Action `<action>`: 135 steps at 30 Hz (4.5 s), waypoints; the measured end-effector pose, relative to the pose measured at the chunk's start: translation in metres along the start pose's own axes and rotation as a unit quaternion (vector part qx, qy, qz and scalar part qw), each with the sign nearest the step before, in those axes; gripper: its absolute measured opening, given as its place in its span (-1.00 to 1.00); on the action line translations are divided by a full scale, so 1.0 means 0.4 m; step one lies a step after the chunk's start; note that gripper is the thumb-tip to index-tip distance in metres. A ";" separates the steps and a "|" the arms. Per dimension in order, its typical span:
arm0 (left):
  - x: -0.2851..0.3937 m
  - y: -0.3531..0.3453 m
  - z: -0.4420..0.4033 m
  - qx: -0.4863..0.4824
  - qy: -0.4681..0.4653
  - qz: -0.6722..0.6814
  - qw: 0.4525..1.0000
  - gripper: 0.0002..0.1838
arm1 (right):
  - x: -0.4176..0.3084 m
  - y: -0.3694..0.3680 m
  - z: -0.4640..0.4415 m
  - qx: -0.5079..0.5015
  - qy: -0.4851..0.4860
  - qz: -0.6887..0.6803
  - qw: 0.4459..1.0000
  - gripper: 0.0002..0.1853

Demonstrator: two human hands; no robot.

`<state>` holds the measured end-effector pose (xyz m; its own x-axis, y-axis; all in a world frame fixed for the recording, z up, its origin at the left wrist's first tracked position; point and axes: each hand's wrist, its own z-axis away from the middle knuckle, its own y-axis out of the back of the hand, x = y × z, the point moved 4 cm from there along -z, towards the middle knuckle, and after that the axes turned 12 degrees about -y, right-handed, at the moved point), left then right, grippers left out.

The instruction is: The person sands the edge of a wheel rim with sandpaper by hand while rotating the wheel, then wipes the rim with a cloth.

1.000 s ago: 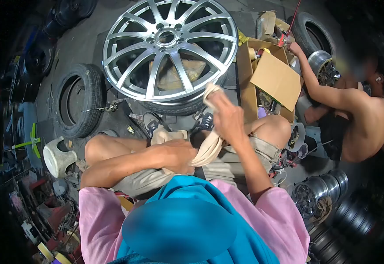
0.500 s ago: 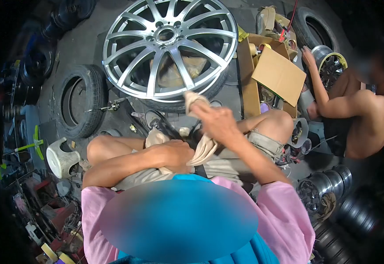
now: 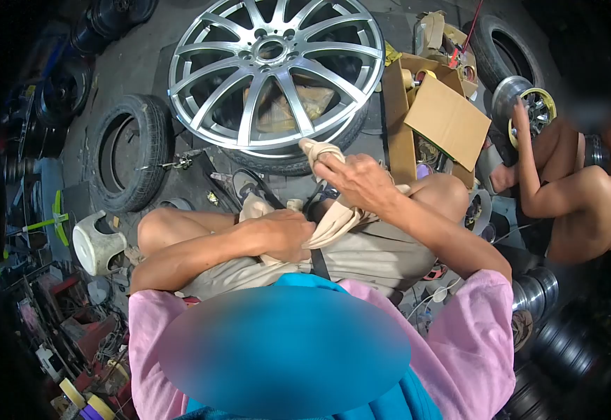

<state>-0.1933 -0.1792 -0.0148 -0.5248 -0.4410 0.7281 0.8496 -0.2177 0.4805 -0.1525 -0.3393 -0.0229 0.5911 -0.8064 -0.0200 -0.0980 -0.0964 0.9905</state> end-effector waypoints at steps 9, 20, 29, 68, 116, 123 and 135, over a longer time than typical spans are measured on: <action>0.022 0.014 0.003 0.006 -0.029 -0.001 1.000 -0.48 | -0.002 0.016 -0.008 -0.033 0.018 0.060 0.998 -0.40; 0.037 0.021 0.005 -0.002 -0.016 0.013 1.000 -0.50 | -0.070 0.028 -0.031 -0.061 0.045 0.158 0.985 -0.63; 0.018 0.018 0.006 0.039 -0.031 0.000 0.999 -0.49 | -0.123 -0.004 -0.075 -0.058 0.055 0.142 0.987 -0.62; 0.050 0.259 0.018 0.275 -0.217 0.613 0.709 -0.40 | 0.584 0.027 -0.389 0.003 -0.398 -0.034 0.917 -0.64; 0.072 0.179 0.116 0.586 -0.357 0.223 0.692 -0.80 | -0.335 0.009 -0.814 -0.071 0.037 -0.119 0.990 -0.67; 0.007 0.302 0.272 0.633 -0.356 0.372 0.578 -0.87 | -0.280 -0.046 -1.058 -0.084 -0.059 -0.110 0.989 -0.74; 0.023 0.095 0.137 0.289 -0.240 0.052 0.925 -0.61 | -0.169 0.113 -0.279 -0.180 0.066 -0.124 0.974 -0.77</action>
<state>-0.1687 -0.1439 0.0371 -0.5229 0.0345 0.8517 0.7994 0.3667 0.4759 -0.1075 -0.2239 0.0385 0.6607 -0.7003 -0.2704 0.3336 -0.0488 0.9414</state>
